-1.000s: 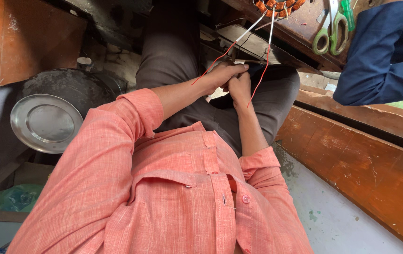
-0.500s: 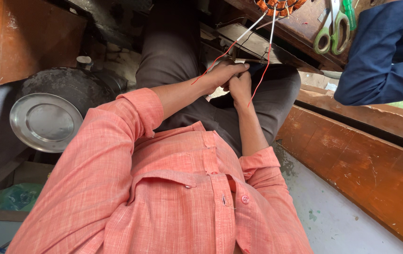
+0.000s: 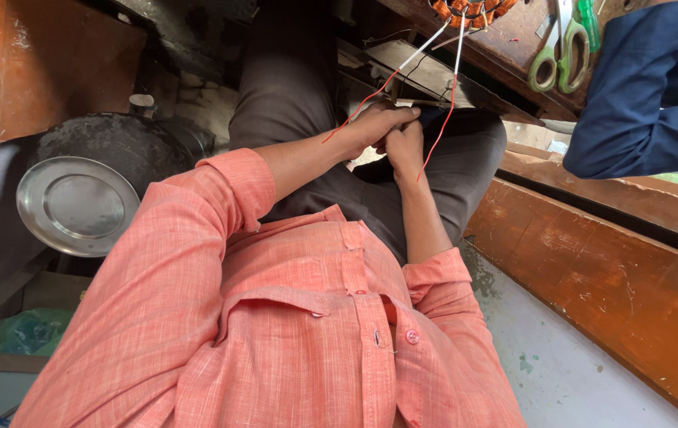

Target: The person sits on the floor and works on a motor stator, stripping red wires and inserting white plastic tubes over them. They use scissors to cut the tubes and continue preparing the wires for connection.

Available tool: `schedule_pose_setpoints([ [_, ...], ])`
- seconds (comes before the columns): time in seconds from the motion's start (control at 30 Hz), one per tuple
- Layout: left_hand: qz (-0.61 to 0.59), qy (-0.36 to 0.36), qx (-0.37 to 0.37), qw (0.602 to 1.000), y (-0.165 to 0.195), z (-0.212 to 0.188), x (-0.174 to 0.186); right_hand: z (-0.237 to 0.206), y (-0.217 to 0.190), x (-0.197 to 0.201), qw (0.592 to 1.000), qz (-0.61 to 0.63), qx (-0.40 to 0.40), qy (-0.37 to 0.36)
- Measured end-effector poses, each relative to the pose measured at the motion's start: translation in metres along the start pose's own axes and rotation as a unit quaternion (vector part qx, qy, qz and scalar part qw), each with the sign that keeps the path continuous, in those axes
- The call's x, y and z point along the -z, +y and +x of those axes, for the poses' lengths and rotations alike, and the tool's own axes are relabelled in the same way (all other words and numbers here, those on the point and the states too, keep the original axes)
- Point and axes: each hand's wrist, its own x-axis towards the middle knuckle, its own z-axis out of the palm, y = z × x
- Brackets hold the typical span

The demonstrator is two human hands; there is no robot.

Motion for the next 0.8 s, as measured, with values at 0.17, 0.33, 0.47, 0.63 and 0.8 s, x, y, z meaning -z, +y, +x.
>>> schedule_pose_setpoints([
  [0.17, -0.001, 0.001, -0.001, 1.0, 0.0, 0.0, 0.0, 0.001, 0.0, -0.001, 1.0, 0.015, 0.0, -0.002],
  [0.33, 0.004, 0.001, 0.003, 1.0, -0.002, 0.0, 0.0, 0.001, 0.002, -0.001, 1.0, 0.007, 0.001, -0.005],
  [0.47, 0.002, 0.001, 0.005, 1.0, -0.003, 0.0, 0.001, 0.001, 0.003, -0.001, 1.0, 0.012, 0.005, -0.008],
  [0.63, 0.002, 0.002, 0.01, 1.0, -0.002, 0.0, 0.001, 0.002, 0.006, -0.001, 1.0, 0.013, 0.0, -0.008],
  [0.8, 0.005, 0.008, -0.002, 1.0, -0.002, 0.003, -0.002, 0.004, 0.012, 0.003, 0.999, 0.026, 0.02, -0.017],
])
